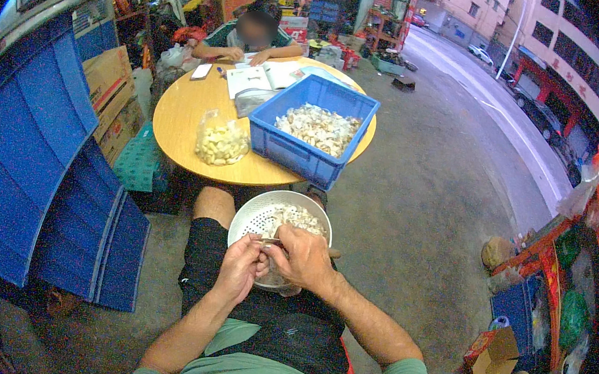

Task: The person sits at a table and peels garlic cloves one by one using a small knife. Peeled cloves are placed into a plastic bag, while the skins are collected in a blue crate.

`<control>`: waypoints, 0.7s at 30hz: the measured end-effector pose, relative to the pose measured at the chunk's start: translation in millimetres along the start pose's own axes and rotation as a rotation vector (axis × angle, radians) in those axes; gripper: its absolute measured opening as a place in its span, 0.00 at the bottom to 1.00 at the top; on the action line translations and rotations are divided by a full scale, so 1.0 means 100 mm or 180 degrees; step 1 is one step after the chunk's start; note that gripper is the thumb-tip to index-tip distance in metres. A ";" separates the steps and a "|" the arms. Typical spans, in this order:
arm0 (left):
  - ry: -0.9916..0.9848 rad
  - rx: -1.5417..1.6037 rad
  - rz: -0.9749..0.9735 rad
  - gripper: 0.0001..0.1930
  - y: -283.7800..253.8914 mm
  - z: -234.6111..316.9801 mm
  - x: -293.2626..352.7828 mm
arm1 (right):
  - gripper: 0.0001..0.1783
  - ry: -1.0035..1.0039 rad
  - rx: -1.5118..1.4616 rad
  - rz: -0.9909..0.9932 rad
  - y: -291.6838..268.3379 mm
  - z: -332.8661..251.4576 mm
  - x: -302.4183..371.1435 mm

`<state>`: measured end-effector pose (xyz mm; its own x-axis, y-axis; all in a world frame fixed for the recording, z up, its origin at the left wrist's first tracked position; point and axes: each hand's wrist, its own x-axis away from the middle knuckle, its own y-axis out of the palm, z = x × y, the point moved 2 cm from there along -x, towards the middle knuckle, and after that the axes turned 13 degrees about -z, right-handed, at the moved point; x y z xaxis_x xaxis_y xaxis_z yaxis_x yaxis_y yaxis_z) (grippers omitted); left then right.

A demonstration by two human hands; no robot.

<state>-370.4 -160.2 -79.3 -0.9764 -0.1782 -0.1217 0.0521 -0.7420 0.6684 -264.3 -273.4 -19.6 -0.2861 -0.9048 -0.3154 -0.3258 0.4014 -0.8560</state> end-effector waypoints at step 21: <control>0.0072 0.0360 0.0158 0.13 -0.07 -0.01 -0.05 | 0.14 -0.0289 -0.0244 -0.0343 -0.03 -0.03 0.03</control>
<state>-366.0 -154.4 -83.9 -0.9682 -0.2284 -0.1020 0.0751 -0.6545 0.7523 -267.4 -277.0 -16.8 -0.1643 -0.9509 -0.2623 -0.4191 0.3080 -0.8541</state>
